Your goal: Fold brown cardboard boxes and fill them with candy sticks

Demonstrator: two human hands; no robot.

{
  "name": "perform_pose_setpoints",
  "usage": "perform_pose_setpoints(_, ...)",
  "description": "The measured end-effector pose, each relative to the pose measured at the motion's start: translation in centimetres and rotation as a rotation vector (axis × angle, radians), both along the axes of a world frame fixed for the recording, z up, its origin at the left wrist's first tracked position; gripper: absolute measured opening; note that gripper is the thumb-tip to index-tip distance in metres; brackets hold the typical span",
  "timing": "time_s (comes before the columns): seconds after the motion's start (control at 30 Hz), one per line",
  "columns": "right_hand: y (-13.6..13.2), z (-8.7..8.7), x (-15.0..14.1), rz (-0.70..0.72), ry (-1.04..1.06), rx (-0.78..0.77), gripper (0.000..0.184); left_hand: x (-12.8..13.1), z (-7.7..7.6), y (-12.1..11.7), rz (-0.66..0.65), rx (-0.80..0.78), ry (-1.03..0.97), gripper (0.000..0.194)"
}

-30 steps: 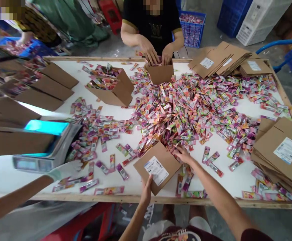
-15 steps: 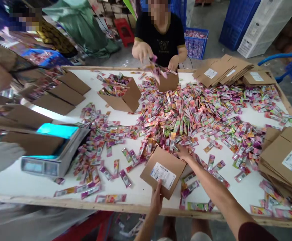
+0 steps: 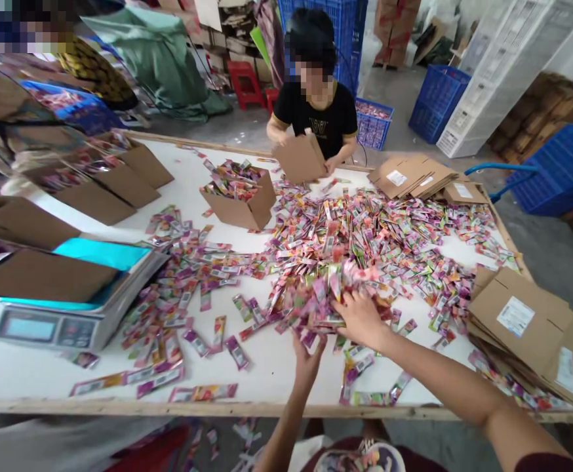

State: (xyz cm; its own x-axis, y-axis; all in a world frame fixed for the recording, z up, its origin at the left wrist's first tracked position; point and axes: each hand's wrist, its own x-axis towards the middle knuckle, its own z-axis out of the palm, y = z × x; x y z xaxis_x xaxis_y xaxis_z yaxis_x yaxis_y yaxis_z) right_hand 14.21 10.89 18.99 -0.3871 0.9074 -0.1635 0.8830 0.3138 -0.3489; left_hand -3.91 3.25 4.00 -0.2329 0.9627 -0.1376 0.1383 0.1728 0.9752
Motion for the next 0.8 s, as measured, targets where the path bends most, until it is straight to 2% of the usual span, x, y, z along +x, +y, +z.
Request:
perform_pose_setpoints(0.03, 0.0, -1.6, -0.5, -0.016, -0.035, -0.120, 0.052, -1.0, 1.1, 0.4, -0.017, 0.096, 0.139, 0.074)
perform_pose_setpoints(0.1, 0.5, -4.3, -1.1, -0.058, -0.069, -0.301, 0.045, -2.3, 3.3, 1.8, -0.190, 0.204, 0.340, 0.068)
perform_pose_setpoints(0.13, 0.8, -5.1, -1.1, -0.078, -0.064, -0.342, 0.042, -2.5, 4.4, 2.7, -0.318, 0.226, 0.419, 0.063)
perform_pose_setpoints(0.2, 1.1, -5.6, -0.6, -0.097, -0.040, -0.356, 0.036, -1.9, 6.1, 5.2, -0.560, 0.232, 0.555, 0.054)
perform_pose_setpoints(0.3, -0.1, -4.9, 1.3, -0.128, 0.087, -0.259, 0.033, 0.7, 7.1, 8.8, -0.813, 0.189, 0.753, 0.048)
perform_pose_setpoints(0.4, -2.4, -5.1, 3.5, -0.358, 0.246, 0.077, 0.047, 3.3, 6.6, 10.8, -0.963, 0.073, 0.871, 0.031)
perform_pose_setpoints(0.47, -3.6, -6.3, 4.4, -0.538, 0.215, 0.217, 0.068, 3.9, 6.2, 11.1, -0.994, 0.026, 0.882, 0.013)
perform_pose_setpoints(0.5, -3.9, -7.1, 4.5, -0.568, 0.183, 0.222, 0.074, 3.9, 6.2, 11.0, -0.999, 0.021, 0.877, 0.009)
perform_pose_setpoints(0.53, -4.0, -7.9, 4.5, -0.555, 0.165, 0.202, 0.073, 3.6, 6.3, 10.8, -0.986, 0.038, 0.873, 0.010)
perform_pose_setpoints(0.57, -4.0, -8.6, 4.3, -0.515, 0.168, 0.175, 0.063, 3.3, 6.4, 10.7, -0.935, 0.082, 0.874, 0.015)
perform_pose_setpoints(0.63, -3.6, -9.2, 3.8, -0.424, 0.228, 0.146, 0.034, 2.5, 6.6, 10.5, -0.731, 0.212, 0.896, 0.031)
perform_pose_setpoints(0.7, -2.9, -8.5, 3.7, -0.391, 0.359, 0.152, 0.025, 2.0, 6.8, 10.9, -0.547, 0.279, 0.922, 0.047)
perform_pose_setpoints(0.73, -2.4, -7.7, 4.0, -0.402, 0.443, 0.168, 0.026, 1.9, 6.9, 11.3, -0.524, 0.263, 0.927, 0.048)
perform_pose_setpoints(0.8, -1.4, -5.5, 5.3, -0.482, 0.624, 0.236, 0.029, 1.6, 7.2, 12.3, -0.602, 0.177, 0.915, 0.031)
